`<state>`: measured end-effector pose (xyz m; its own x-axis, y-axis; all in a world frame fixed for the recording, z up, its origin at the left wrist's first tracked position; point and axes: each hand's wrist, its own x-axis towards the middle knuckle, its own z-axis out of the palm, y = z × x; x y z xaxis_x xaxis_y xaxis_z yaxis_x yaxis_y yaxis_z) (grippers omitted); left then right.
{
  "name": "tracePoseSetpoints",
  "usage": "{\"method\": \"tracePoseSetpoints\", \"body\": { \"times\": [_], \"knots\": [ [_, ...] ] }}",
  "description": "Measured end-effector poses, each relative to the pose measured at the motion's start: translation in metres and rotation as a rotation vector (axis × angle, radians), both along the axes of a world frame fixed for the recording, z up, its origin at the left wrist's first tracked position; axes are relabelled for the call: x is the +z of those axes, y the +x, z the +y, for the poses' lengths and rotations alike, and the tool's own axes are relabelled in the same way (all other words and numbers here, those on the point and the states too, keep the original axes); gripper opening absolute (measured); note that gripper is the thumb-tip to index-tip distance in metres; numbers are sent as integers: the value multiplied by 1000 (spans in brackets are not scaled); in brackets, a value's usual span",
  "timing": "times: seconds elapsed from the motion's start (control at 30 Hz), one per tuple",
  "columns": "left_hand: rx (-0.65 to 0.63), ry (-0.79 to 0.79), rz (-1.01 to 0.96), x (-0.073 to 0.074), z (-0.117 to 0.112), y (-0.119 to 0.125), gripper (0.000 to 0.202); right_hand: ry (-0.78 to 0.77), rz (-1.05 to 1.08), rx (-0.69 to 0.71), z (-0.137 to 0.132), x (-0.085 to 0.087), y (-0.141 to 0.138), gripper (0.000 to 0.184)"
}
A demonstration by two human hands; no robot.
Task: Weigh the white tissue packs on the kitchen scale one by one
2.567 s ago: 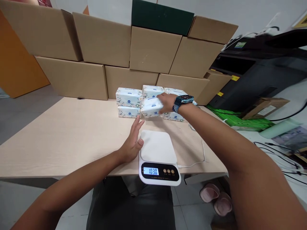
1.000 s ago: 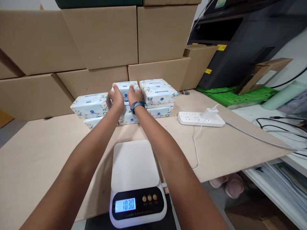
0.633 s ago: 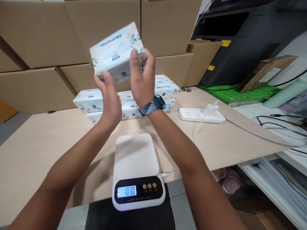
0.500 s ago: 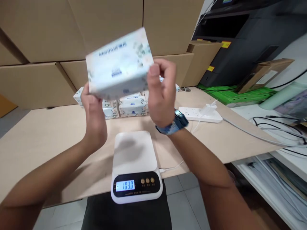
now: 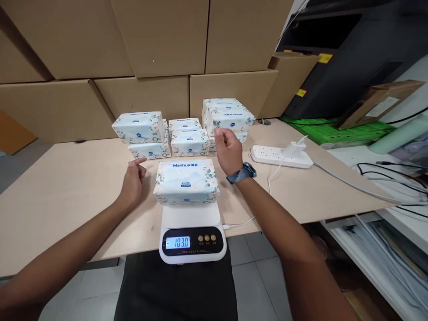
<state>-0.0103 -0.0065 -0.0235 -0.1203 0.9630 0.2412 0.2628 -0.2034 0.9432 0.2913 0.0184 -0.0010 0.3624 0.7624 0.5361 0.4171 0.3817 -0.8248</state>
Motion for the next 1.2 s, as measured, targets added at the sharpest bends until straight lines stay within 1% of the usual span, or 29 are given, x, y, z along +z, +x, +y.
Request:
{"method": "tracePoseSetpoints", "body": {
  "times": [0.07,0.13,0.2,0.27,0.33,0.47,0.6,0.67,0.77,0.87,1.0,1.2],
  "knots": [
    [42,-68,8,0,13,-8,72,149,-53,-95,17,-4,2,72],
    [21,-107,-13,1,17,-11,66,203,-184,-100,20,-15,4,67],
    [-26,-90,-30,1,17,-10,59,160,-268,-66,12,-27,7,59],
    [-42,-81,-50,1,15,-8,54,63,-224,-49,4,-36,7,52],
    [-34,-92,-83,1,14,-7,52,-2,-140,-70,0,-40,7,47],
    [-43,-98,-97,1,15,-9,47,1,-97,-108,2,-36,8,42],
    [-50,-88,-97,4,14,-8,41,25,-48,-140,3,-33,14,43],
    [-48,-108,-121,6,13,-7,40,30,-36,-160,3,-31,17,44],
    [-39,-159,-173,9,13,-6,39,24,-51,-169,2,-31,17,46],
    [-37,-171,-209,11,13,-6,36,22,-75,-154,0,-30,15,46],
    [-50,-179,-199,11,12,-5,35,23,-102,-132,-2,-29,15,45],
    [-48,-174,-197,10,11,-2,33,63,-128,-143,-2,-29,20,45]
  ]
}}
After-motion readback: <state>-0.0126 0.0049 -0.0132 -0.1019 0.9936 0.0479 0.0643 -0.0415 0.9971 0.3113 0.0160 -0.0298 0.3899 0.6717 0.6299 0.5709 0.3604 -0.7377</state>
